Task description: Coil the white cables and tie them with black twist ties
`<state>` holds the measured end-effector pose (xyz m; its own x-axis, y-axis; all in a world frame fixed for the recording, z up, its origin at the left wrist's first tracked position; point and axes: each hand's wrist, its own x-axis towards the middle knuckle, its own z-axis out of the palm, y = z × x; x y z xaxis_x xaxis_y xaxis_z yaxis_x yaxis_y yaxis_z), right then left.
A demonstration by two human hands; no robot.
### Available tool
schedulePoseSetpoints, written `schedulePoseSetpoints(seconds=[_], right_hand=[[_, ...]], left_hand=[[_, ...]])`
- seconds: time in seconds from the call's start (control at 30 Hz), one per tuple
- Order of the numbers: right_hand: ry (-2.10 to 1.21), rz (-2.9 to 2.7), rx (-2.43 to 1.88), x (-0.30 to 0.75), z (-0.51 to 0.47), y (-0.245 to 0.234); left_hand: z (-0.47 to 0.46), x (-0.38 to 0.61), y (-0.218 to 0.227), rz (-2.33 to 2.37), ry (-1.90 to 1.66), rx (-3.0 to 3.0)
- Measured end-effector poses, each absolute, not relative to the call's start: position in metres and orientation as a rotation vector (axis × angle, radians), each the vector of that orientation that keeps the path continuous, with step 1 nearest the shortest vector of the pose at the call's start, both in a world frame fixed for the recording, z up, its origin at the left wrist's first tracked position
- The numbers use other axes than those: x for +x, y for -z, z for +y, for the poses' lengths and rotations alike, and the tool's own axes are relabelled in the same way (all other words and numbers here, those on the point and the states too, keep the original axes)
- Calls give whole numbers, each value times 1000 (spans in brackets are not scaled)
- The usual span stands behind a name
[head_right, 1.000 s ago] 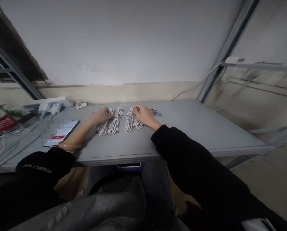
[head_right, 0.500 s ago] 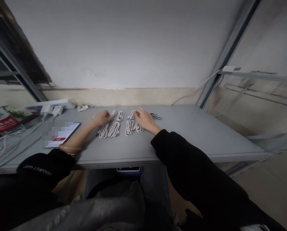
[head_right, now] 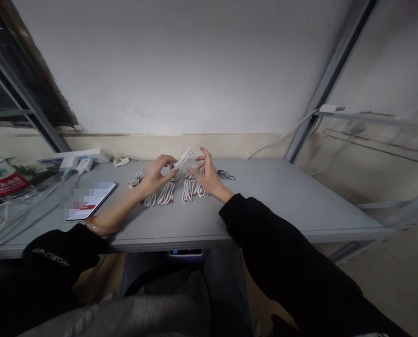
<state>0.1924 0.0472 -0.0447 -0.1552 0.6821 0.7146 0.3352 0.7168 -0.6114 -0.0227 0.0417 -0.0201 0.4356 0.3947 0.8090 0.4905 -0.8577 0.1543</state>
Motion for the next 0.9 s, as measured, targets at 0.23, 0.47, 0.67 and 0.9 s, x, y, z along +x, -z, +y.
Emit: schedulePoseSetpoints(seconds=[0.23, 0.47, 0.67, 0.9], right_hand=[[-351, -1882, -703, 183, 23, 41], [-156, -2030, -550, 178, 19, 45], [-227, -2129, -678, 176, 15, 46], [-327, -1915, -1098, 220, 65, 38]], left_hand=[[20, -5, 28, -599, 1290, -2699], [18, -4, 30, -1049, 1147, -2730], [16, 2, 24, -1039, 797, -2766], [11, -1, 18, -1458, 862, -2700]])
